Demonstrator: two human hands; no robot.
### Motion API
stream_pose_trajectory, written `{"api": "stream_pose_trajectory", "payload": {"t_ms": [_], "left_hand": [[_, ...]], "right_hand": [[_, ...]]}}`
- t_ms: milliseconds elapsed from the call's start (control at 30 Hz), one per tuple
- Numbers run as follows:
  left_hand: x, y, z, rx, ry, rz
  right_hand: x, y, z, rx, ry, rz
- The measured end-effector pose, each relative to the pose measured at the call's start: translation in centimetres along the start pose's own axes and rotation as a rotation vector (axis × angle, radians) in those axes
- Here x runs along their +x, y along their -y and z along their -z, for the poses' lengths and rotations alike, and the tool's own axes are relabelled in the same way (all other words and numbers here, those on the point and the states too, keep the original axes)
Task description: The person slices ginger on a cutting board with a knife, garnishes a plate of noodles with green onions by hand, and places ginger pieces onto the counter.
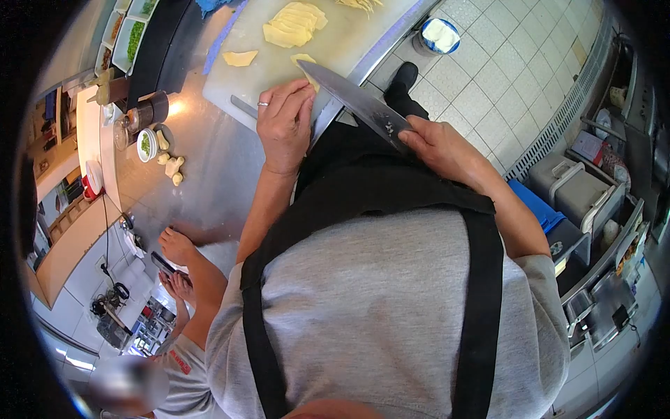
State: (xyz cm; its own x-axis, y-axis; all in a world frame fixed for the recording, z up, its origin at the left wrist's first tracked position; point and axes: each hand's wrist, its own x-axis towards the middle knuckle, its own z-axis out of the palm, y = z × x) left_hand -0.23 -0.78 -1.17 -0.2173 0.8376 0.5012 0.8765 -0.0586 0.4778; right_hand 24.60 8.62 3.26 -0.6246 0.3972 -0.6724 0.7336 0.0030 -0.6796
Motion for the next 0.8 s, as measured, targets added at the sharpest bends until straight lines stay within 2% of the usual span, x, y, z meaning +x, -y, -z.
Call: {"api": "stream_pose_trajectory", "payload": {"t_ms": [367, 467, 667, 800], "left_hand": [[0.0, -0.1, -0.1, -0.012, -0.011, -0.006], [0.1, -0.2, 0.0, -0.009, -0.003, 0.001], [0.0, 0.0, -0.1, -0.008, -0.009, 0.007], [-0.1, 0.1, -0.2, -0.009, -0.007, 0.006]], "right_hand": [[0.7, 0.0, -0.1, 0.005, 0.017, 0.019], [0.3, -0.9, -0.3, -0.015, -0.046, 0.087], [-0.5, 0.6, 0.2, -0.120, -0.036, -0.021], [-0.9, 0.1, 0.0, -0.133, -0.057, -0.006]]}}
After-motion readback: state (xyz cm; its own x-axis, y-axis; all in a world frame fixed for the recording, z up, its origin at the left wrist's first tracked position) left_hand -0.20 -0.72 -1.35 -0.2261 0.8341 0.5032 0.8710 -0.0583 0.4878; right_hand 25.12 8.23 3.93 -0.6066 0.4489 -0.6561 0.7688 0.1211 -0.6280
